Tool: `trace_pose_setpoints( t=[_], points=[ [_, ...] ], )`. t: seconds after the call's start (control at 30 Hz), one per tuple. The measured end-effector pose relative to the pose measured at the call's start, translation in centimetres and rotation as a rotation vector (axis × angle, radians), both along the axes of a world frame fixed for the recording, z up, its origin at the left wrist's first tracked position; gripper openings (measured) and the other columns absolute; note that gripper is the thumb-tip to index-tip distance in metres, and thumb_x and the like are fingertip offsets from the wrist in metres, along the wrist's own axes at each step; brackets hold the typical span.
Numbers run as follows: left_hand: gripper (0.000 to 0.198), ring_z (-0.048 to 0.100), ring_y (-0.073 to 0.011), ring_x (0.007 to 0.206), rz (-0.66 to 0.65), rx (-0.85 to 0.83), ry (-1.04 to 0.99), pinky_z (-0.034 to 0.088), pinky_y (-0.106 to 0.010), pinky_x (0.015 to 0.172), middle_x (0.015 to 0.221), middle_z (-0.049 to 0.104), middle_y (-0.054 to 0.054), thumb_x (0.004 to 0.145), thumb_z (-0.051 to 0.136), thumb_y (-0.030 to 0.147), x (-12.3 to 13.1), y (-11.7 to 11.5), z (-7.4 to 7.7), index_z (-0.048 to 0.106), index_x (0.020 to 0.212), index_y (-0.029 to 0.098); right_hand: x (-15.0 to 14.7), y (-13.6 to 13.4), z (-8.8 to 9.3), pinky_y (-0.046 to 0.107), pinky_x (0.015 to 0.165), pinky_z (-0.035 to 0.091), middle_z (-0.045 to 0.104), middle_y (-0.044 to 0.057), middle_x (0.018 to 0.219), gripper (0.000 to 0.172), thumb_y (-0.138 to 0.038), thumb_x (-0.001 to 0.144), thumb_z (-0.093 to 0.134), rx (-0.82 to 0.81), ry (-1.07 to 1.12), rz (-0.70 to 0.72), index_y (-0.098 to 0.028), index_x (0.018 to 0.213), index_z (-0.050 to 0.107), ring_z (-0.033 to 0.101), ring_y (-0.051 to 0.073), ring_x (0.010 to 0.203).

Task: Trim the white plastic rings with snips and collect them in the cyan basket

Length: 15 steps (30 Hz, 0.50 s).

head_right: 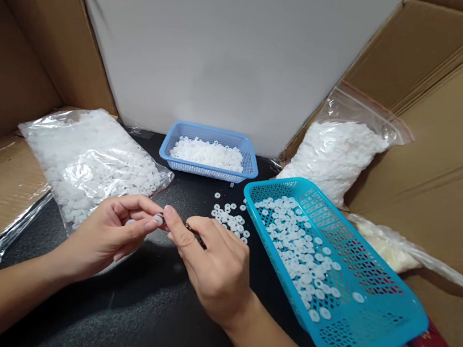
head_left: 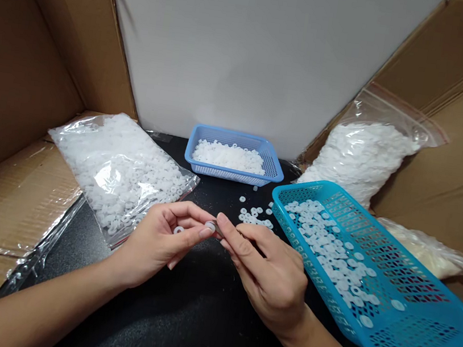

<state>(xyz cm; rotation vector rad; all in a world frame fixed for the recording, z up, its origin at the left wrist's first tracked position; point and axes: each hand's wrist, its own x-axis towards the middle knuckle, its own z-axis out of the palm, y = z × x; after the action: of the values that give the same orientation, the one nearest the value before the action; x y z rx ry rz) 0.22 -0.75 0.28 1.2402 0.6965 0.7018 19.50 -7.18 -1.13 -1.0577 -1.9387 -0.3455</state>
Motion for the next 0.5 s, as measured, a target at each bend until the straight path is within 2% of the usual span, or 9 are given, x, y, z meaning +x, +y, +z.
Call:
trace_pose_setpoints(
  t=[0.23,0.33,0.5],
  points=[
    [0.032,0.035,-0.0011,0.037,0.014,0.010,0.016,0.021,-0.015,0.038,0.055,0.054,0.005,0.086,0.077,0.047,0.05,-0.03,-0.02,0.075,0.097,0.017,0.18,-0.21,0.07,0.023,0.067,0.050,0.067,0.005,0.087,0.058,-0.004,0.094,0.062,0.007,-0.019,-0.012,-0.019,0.150,0.053,0.064,0.011,0.075],
    [0.032,0.036,-0.0016,0.038,0.025,0.003,0.029,0.021,-0.016,0.037,0.056,0.055,0.004,0.086,0.078,0.047,0.00,-0.13,0.08,0.076,0.096,0.017,0.17,-0.26,0.13,0.023,0.066,0.050,0.068,0.005,0.087,0.055,-0.005,0.095,0.062,0.003,-0.028,-0.022,-0.018,0.147,0.057,0.064,0.011,0.075],
    [0.033,0.039,-0.0012,0.039,0.034,0.024,0.036,0.023,-0.016,0.037,0.070,0.069,-0.001,0.084,0.079,0.048,-0.05,-0.10,0.18,0.077,0.096,0.016,0.09,-0.26,0.18,0.023,0.066,0.050,0.068,0.006,0.086,0.052,-0.003,0.093,0.063,0.012,-0.035,-0.022,-0.016,0.144,0.060,0.064,0.012,0.075]
  ],
)
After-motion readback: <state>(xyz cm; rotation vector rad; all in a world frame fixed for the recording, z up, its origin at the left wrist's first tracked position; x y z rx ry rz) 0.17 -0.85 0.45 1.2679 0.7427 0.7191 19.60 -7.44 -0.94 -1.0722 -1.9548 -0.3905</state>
